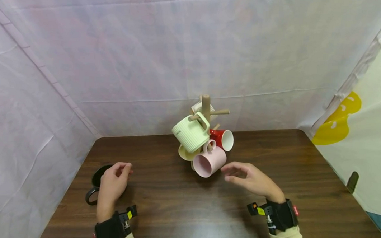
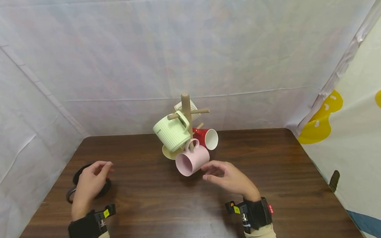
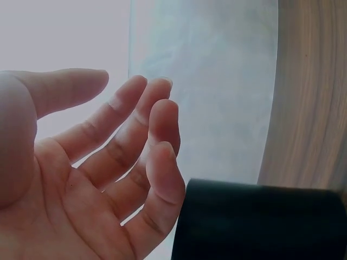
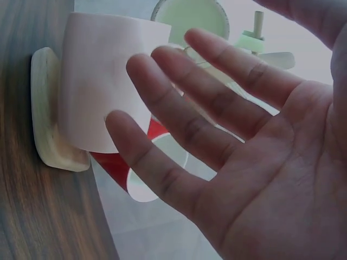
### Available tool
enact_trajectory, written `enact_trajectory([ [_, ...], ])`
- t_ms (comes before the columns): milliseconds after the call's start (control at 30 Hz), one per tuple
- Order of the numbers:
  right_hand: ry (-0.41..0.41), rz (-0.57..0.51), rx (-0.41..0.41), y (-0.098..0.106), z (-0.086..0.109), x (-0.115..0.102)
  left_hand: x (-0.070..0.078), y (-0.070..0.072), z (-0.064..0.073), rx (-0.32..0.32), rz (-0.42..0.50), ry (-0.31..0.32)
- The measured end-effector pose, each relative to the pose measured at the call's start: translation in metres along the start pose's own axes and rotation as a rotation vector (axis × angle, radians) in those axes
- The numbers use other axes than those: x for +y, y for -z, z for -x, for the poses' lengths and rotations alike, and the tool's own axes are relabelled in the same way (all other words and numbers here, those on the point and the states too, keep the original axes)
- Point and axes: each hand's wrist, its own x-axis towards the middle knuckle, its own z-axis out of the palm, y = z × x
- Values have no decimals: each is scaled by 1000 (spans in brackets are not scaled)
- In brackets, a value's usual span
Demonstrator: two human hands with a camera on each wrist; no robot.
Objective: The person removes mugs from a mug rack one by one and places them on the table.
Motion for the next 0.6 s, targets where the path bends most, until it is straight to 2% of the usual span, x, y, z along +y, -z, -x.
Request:
enact_trajectory([
  [100,-35,24,17,-1,-1,1,2,-3,-1,-27,8,-2],
  [300,-55,47,38,-3,-2,5,2,-9,-3,-77,13,-11],
  [500,-24,37,86,-6,-5,-13,7,-13,-3,-116,17,-28],
  [600,6,28,109,-8,-6,-14,9,-14,-2,-137,22,-27],
])
